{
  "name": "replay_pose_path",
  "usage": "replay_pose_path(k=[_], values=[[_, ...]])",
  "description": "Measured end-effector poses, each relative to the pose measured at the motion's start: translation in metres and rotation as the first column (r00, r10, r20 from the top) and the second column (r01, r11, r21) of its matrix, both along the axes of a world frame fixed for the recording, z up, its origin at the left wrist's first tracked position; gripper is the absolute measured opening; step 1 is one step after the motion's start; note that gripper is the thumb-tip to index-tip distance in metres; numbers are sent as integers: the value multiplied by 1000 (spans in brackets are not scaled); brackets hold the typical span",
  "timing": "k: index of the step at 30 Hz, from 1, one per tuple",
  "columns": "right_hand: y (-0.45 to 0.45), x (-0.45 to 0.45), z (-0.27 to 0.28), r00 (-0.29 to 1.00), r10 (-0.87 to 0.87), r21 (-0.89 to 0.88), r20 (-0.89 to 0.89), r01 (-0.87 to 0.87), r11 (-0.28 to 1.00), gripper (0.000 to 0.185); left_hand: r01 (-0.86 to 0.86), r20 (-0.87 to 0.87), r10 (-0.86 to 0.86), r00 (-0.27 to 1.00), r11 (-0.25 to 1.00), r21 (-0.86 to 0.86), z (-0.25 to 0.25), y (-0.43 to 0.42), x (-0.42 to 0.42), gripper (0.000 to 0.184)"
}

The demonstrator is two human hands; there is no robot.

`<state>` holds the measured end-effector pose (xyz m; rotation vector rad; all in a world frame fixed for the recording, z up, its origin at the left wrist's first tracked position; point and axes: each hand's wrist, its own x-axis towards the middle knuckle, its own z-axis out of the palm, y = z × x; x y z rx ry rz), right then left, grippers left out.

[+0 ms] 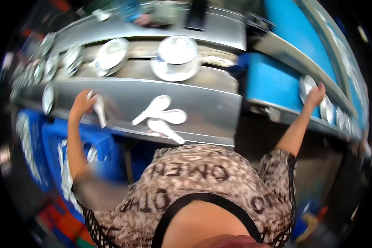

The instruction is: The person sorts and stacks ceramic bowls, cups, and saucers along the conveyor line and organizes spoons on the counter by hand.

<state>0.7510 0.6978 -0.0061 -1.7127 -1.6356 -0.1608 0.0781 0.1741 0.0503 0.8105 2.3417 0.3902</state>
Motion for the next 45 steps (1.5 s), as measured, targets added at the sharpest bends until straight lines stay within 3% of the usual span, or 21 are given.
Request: replay_pose_path(k=[3, 5, 7, 10, 15, 17, 20, 23, 25, 26, 27, 29, 30, 33, 35, 38, 39, 40, 41, 43, 45], values=[[44, 118, -33, 913, -299, -158, 278, 350, 923, 39, -42, 104, 49, 993, 997, -65, -15, 15, 0, 19], [46, 132, -30, 963, -184, -627, -195, 22, 778, 52, -19, 207, 8, 978, 999, 48, -29, 38, 1, 16], [35, 121, -35, 847, -63, -616, -528, -330, 715, 60, -64, 309, -2, 951, 977, 204, -16, 56, 13, 13], [15, 85, -17, 923, 24, -623, -385, -279, 731, 61, -37, 291, -72, 954, 936, 351, -28, 91, 22, 19], [-22, -6, -14, 725, 176, -413, -666, -555, 722, 56, -401, 605, 131, 785, 852, 337, -25, 112, 30, 28], [-51, -67, -11, 635, 185, -382, -750, -645, 662, 51, -448, 581, 233, 780, 857, 257, -26, 108, 28, 29], [-97, -173, 1, 578, 392, -344, -716, -781, 522, 47, -235, 412, 141, 900, 954, 187, -22, 99, 33, 30], [-120, -262, -11, 526, 466, -378, -712, -845, 377, 49, 175, -185, -163, 969, 983, 48, -39, 105, 25, 32], [-134, -307, -22, 510, 447, -437, -735, -860, 262, 49, 399, -639, -214, 739, 903, 159, -79, 95, -6, 34], [-131, -318, -40, 491, 669, -459, -558, -854, 244, 46, 305, -524, -267, 809, 952, -15, -73, 99, -9, 26], [-139, -324, -69, 490, 795, -361, -357, -857, 366, 42, 295, -439, -360, 823, 932, -211, -91, 101, -32, 19], [-146, -330, -55, 391, 739, -249, -548, -920, 301, 37, 407, -340, -374, 863, 913, 31, -111, 97, -58, 20], [-143, -321, -23, 410, 677, -371, -611, -904, 212, 38, 439, -433, -384, 816, 898, 30, -121, 88, -75, 24], [-118, -257, 5, 597, 606, -179, -527, -774, 607, 28, 382, -349, -390, 852, 919, -94, -58, 93, -58, 15], [-85, -180, 5, 669, 552, -11, -499, -641, 767, 24, 118, -182, -107, 977, 992, 49, -24, 98, -40, 13], [-31, -34, -2, 928, 329, 137, -175, -308, 941, 28, 298, -320, -211, 924, 921, 252, -54, 93, -60, 16], [-30, -2, 21, 984, 146, 111, 105, -157, 981, 30, 282, -294, -234, 927, 950, 135, -47, 102, -52, 18], [-2, 62, 5, 988, 147, 131, 54, -153, 979, 30, 239, -359, -185, 915, 965, 112, -47, 103, -49, 24], [36, 141, -23, 963, 47, 168, 265, -94, 981, 34, 311, -498, -171, 850, 926, 214, -71, 95, -70, 29], [47, 212, -16, 928, -176, -104, 328, 220, 970, 37, 14, -330, 43, 943, 986, 168, -58, 99, -60, 32], [88, 313, -56, 793, -43, -406, 608, 357, 841, 40, -194, 24, 195, 980, 941, 276, -34, 104, -28, 30]])
